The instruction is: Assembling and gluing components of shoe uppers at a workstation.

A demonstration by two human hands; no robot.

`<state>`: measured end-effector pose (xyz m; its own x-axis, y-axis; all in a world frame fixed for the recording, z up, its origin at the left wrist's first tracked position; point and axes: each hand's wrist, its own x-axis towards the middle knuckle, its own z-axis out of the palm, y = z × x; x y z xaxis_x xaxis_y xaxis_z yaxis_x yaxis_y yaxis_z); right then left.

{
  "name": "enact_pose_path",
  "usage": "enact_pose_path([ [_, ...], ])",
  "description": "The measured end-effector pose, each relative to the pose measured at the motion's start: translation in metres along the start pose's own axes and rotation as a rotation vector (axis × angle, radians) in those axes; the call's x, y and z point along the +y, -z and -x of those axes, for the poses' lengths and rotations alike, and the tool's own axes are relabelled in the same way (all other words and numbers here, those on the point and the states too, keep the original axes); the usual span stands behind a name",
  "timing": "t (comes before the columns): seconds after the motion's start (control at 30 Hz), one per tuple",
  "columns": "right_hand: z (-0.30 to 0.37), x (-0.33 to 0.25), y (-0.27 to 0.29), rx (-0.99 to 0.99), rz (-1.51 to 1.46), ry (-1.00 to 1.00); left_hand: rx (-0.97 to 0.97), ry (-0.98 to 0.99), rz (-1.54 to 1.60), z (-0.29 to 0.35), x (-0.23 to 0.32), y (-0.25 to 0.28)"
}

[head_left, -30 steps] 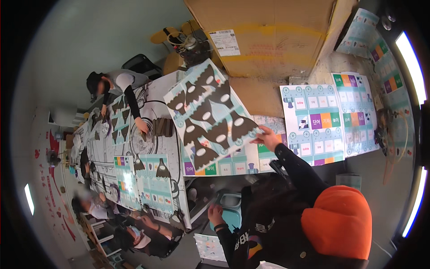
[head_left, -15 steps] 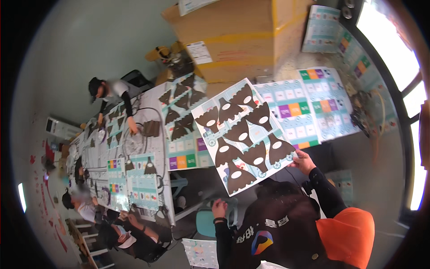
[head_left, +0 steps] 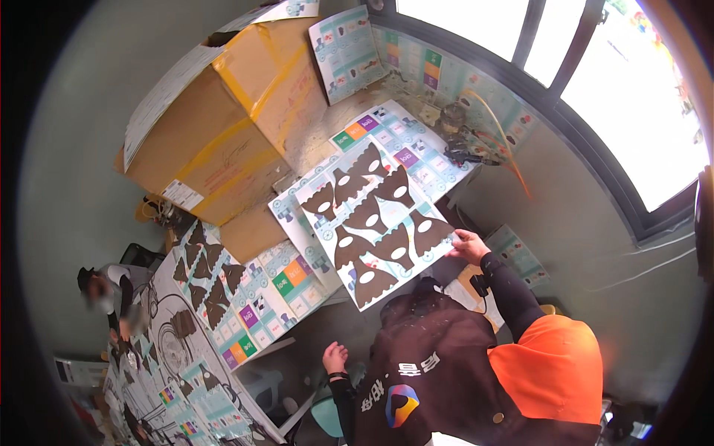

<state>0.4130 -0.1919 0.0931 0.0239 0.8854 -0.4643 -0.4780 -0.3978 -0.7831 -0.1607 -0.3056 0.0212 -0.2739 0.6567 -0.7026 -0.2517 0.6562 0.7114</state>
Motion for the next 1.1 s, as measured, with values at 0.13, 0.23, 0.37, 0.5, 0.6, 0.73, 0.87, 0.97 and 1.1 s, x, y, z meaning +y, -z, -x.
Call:
enact_pose_path([
  [0.13,-0.055,-0.046,0.074,0.019,-0.001,0.011,0.024,-0.035,-0.057,-0.020,0.022,-0.087],
  [0.23,-0.109,-0.087,0.127,0.028,0.015,0.010,0.033,-0.041,-0.110,-0.035,0.037,-0.170],
  [0.37,-0.193,-0.148,0.180,-0.043,0.053,0.005,-0.006,-0.038,-0.184,-0.064,0.051,-0.293],
  [0.5,-0.266,-0.186,0.225,-0.012,0.014,-0.055,-0.069,-0.050,-0.306,-0.087,0.066,-0.407],
  [0.6,-0.303,-0.205,0.246,0.032,0.051,-0.115,-0.091,-0.087,-0.430,-0.103,0.074,-0.467],
  [0.73,-0.334,-0.215,0.277,0.020,0.037,-0.144,-0.126,-0.124,-0.656,-0.128,0.095,-0.536],
  [0.87,-0.349,-0.213,0.278,0.051,0.049,-0.127,-0.060,-0.166,-0.610,-0.157,0.094,-0.577],
  [0.97,-0.360,-0.209,0.272,0.126,0.069,-0.102,-0.034,-0.172,-0.622,-0.182,0.092,-0.596],
  [1.1,-0.374,-0.227,0.263,0.133,0.240,-0.173,0.190,-0.349,-0.980,-0.207,0.072,-0.584],
])
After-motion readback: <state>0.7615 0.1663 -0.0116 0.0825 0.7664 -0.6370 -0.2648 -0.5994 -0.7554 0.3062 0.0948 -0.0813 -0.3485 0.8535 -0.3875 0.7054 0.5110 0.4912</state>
